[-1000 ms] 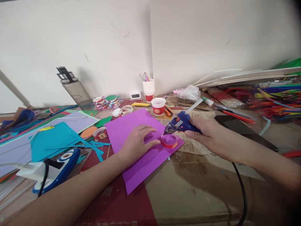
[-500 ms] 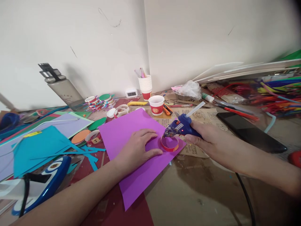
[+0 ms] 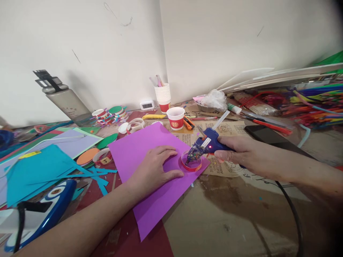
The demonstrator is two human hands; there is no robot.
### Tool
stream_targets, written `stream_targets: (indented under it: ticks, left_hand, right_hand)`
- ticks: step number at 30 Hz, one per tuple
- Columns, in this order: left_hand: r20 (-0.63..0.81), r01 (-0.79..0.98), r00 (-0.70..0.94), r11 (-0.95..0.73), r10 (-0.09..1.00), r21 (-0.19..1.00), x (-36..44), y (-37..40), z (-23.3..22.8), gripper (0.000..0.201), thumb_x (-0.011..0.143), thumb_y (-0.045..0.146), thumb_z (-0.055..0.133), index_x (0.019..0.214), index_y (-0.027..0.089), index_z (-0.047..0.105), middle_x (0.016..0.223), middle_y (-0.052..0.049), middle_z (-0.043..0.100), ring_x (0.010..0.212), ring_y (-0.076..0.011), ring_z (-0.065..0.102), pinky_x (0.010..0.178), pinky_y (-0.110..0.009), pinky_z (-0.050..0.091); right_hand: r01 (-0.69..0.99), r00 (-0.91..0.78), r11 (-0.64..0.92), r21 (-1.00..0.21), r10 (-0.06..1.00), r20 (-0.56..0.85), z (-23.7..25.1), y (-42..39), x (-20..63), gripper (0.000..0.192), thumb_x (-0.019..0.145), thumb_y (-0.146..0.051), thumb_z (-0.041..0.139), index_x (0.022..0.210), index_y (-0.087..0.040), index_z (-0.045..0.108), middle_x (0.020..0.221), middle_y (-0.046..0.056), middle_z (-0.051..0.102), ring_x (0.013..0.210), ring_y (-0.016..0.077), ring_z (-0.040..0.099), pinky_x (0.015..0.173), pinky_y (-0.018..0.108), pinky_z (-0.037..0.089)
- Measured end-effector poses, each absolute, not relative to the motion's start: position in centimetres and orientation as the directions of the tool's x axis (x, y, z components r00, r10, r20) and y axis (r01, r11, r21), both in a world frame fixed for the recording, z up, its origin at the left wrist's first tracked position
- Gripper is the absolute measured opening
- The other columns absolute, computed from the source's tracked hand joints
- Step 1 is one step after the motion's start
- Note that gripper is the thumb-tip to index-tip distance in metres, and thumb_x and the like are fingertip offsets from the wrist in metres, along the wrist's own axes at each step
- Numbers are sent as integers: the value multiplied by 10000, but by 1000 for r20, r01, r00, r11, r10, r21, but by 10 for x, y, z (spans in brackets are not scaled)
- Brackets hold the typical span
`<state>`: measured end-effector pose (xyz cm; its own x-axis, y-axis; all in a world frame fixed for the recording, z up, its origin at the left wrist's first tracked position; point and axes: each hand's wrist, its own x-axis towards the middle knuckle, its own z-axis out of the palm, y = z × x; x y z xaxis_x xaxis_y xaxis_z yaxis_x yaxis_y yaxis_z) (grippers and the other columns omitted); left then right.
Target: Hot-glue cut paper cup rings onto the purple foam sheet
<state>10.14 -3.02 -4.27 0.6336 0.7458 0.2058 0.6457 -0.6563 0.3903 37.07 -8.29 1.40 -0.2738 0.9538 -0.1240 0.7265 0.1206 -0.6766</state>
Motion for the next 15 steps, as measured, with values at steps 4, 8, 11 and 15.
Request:
stream_targets:
  ticks: [4,8,11,15]
  left_hand:
    - [209,646,634,-658,745,387,101,-30,-42,606,726,639,681,1168,225,658,1273,-100,636,1204,-288,564,1057,-464,437]
    - [220,629,650,-678,727,380,102,-32,-38,595,745,636,665,1185,236,643,1285,-89,624,1209,-274,559,1054,-450,433]
    - [245,608,663,-700,707,373,102,-34,-36,543,769,606,662,1186,258,647,1284,-77,624,1214,-263,558,1048,-432,436]
    - [237,587,691,-721,683,367,101,-34,-37,452,796,565,659,1132,263,677,1231,-64,659,1186,-258,572,1026,-435,445]
  right_hand:
    - [744,-261,133,-655,960,-102,11,-83,365,353,893,-487,465,1017,-203,634,1040,91,708,961,288,629,838,385,475]
    - [778,-226,166,-606,974,-24,3,-84,361,359,924,-520,445,1039,-225,614,1044,91,713,938,290,647,801,385,473]
    - [830,-229,195,-523,973,-1,3,-86,363,398,940,-554,407,1033,-219,600,1042,111,711,929,297,650,767,385,471]
    - [878,-250,255,-406,966,65,9,-94,364,409,962,-537,368,1033,-206,597,1018,125,708,886,288,650,769,398,464]
